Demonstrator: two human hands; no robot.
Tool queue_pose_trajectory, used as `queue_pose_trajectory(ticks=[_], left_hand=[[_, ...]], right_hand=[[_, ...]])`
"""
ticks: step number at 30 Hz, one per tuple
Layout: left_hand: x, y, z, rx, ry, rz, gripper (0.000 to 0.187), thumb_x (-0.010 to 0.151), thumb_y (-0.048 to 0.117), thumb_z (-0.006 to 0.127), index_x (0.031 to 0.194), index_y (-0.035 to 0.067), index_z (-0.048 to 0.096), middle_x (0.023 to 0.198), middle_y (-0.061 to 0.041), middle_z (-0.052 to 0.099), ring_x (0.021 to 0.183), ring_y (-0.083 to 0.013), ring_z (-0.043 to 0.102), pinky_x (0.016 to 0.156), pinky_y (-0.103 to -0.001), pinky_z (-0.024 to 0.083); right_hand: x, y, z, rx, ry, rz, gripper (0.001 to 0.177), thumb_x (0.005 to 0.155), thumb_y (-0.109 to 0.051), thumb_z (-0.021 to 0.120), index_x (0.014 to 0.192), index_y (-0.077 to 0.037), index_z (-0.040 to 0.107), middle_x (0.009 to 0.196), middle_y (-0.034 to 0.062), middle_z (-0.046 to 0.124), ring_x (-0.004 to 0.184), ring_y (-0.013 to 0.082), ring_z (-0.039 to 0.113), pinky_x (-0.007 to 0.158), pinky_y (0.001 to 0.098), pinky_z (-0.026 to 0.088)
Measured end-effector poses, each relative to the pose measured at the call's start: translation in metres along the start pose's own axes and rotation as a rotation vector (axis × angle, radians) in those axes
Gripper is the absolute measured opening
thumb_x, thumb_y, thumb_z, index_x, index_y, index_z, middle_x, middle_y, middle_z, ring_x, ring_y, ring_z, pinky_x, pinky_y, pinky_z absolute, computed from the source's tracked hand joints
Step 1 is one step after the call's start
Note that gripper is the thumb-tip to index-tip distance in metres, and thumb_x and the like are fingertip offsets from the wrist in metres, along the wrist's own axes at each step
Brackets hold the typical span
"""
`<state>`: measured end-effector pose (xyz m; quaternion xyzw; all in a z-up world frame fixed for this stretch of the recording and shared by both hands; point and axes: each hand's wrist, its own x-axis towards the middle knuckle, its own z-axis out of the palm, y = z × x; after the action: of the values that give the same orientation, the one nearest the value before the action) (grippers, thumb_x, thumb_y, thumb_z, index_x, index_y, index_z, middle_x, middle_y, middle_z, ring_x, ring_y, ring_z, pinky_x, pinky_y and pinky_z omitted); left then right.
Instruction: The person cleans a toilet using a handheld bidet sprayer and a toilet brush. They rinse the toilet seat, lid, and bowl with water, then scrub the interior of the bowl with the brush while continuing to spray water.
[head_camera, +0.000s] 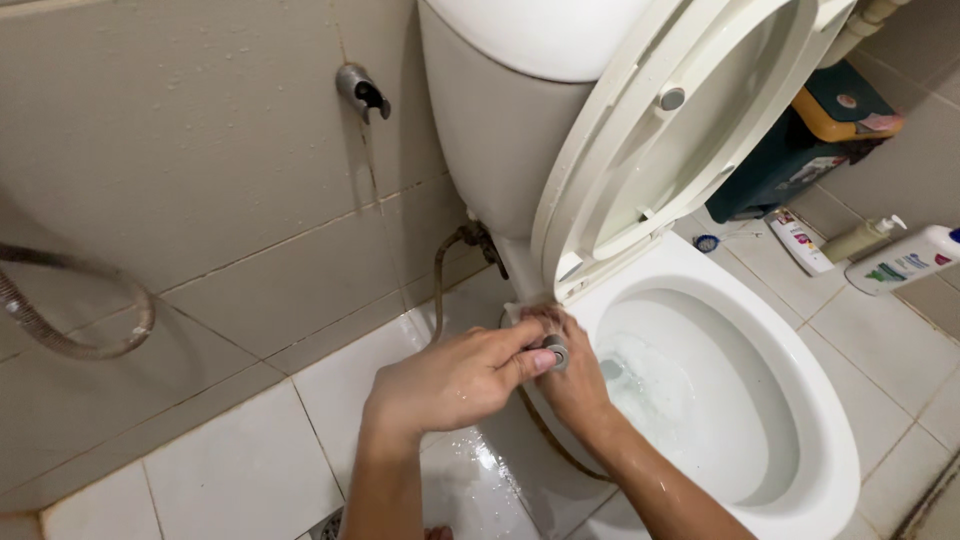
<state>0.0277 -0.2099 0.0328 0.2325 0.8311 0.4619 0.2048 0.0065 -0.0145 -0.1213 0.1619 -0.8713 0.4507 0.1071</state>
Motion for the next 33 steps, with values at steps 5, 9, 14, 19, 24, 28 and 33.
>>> queue_pose_trajectory(ticks=[5,9,14,19,24,28,33], left_hand=[[0.008,-0.006,-0.003,0.085,-0.07,-0.122,0.05,0.103,0.05,0.043,0.124,0.007,0.058,0.092,-0.021,0.071,0.087,-0.0408,0.065,0.079,-0.047,0.049],[0.013,-0.004,-0.007,0.063,-0.082,-0.22,0.052,0.099,0.053,0.041,0.126,0.012,0.059,0.095,-0.018,0.074,0.093,-0.0363,0.07,0.085,-0.044,0.05],[0.026,-0.01,0.0,0.041,-0.052,-0.148,0.056,0.098,0.052,0.042,0.135,0.012,0.057,0.105,-0.017,0.076,0.101,-0.035,0.07,0.087,-0.043,0.051],[0.027,-0.016,0.006,0.054,0.047,0.124,0.056,0.106,0.049,0.044,0.143,0.008,0.054,0.127,-0.019,0.069,0.116,-0.0376,0.063,0.094,-0.043,0.047],[0.022,-0.009,-0.001,0.024,0.002,-0.085,0.05,0.101,0.047,0.045,0.124,0.006,0.061,0.11,-0.018,0.075,0.106,-0.0342,0.069,0.092,-0.041,0.051],[0.024,-0.007,-0.001,0.011,-0.02,-0.023,0.047,0.101,0.047,0.045,0.126,0.009,0.058,0.108,-0.016,0.071,0.101,-0.0332,0.066,0.087,-0.042,0.05],[0.022,-0.002,-0.001,0.093,-0.075,-0.076,0.044,0.1,0.049,0.044,0.117,0.01,0.056,0.088,-0.015,0.067,0.084,-0.0304,0.064,0.078,-0.042,0.049]], right_hand=[[-0.015,0.007,-0.014,-0.533,0.001,-0.398,0.051,0.077,0.004,0.06,0.126,0.016,0.055,0.138,0.0386,0.051,0.133,0.0533,0.046,0.112,0.052,0.039],[0.005,0.027,-0.015,-0.467,-0.229,-0.358,0.052,0.071,0.006,0.063,0.122,0.009,0.055,0.14,0.0336,0.052,0.135,0.0497,0.044,0.117,0.0515,0.038],[-0.012,0.031,-0.026,-0.405,-0.193,-0.359,0.062,0.072,0.011,0.06,0.133,0.011,0.051,0.137,0.0338,0.052,0.138,0.0528,0.043,0.116,0.0512,0.037],[0.002,0.022,-0.031,-0.37,-0.257,-0.365,0.057,0.074,0.004,0.061,0.129,0.011,0.053,0.134,0.0346,0.054,0.131,0.0516,0.046,0.112,0.0513,0.039],[0.041,0.023,-0.019,-0.196,-0.354,-0.278,0.025,0.09,-0.008,0.067,0.113,0.003,0.063,0.133,0.0259,0.06,0.125,0.0432,0.056,0.111,0.0475,0.044],[-0.001,0.036,-0.031,-0.297,-0.06,-0.412,0.047,0.079,0.002,0.054,0.125,0.009,0.056,0.136,0.0321,0.054,0.129,0.0499,0.051,0.11,0.0498,0.041],[-0.004,0.05,-0.03,-0.299,0.134,-0.048,0.044,0.085,0.005,0.055,0.13,0.004,0.058,0.138,0.0264,0.052,0.132,0.0437,0.048,0.111,0.0481,0.042]])
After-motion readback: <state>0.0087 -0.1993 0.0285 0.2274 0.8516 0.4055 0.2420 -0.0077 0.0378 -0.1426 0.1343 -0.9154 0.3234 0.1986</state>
